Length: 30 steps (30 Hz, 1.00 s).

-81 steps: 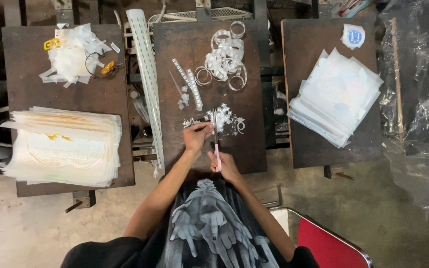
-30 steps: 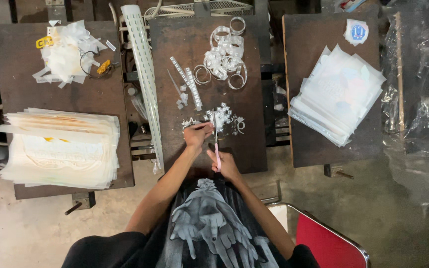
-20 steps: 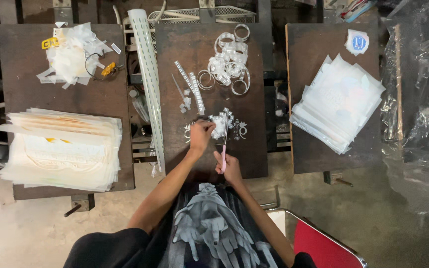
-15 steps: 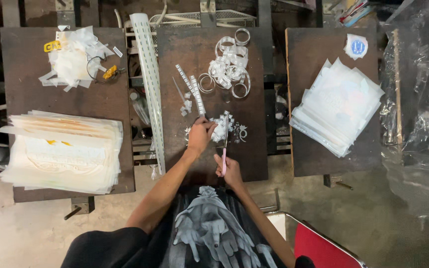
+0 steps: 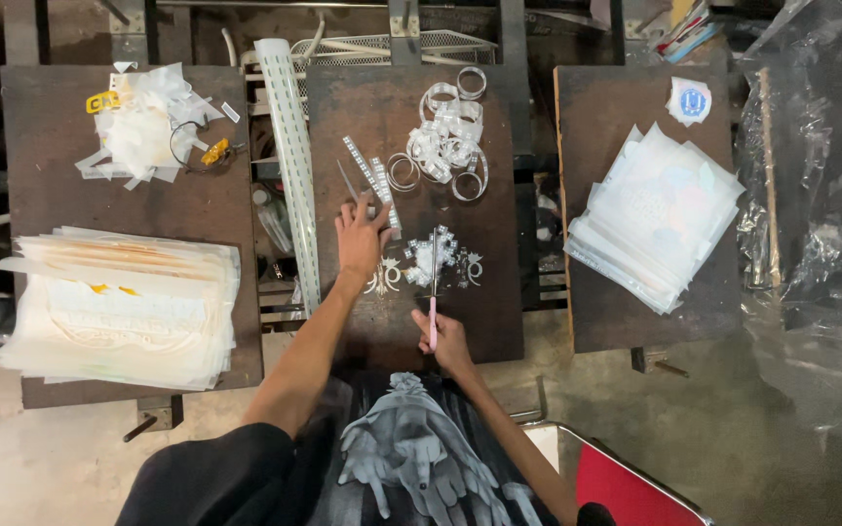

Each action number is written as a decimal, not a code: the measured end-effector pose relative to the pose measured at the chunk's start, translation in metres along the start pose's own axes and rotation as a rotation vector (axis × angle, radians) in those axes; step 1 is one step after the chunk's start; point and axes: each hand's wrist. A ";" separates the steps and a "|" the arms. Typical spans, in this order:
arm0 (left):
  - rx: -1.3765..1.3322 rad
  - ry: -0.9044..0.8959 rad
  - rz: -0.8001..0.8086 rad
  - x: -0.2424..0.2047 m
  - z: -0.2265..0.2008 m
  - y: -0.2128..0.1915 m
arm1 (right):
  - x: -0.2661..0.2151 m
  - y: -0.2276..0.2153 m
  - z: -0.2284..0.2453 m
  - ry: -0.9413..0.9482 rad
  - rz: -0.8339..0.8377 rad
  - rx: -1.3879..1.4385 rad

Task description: The person uses pink-handled scissors to cut small pieces from a long strip of patterned plastic sheeting. The cut pieces are placed on the table, and the person continues cutting along the strip repeatedly.

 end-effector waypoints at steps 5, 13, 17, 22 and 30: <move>-0.089 0.044 -0.081 -0.001 0.011 0.022 | 0.004 0.013 0.024 0.001 0.029 0.005; -0.115 0.058 -0.079 -0.008 0.017 0.019 | 0.049 0.042 0.058 -0.091 0.015 -0.089; -0.140 0.030 -0.081 -0.006 0.016 0.018 | 0.065 0.047 0.071 -0.107 0.009 -0.169; -0.232 0.050 -0.122 0.002 0.022 0.037 | 0.084 0.053 0.084 -0.124 0.003 -0.302; -0.272 0.055 -0.176 0.000 0.025 0.039 | 0.118 0.050 0.091 -0.246 -0.156 -0.630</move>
Point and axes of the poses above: each hand's wrist, its own x-axis towards the middle knuckle, its own y-axis out of the palm, z = x × y, and after that the axes turned 12 degrees about -y, right-handed
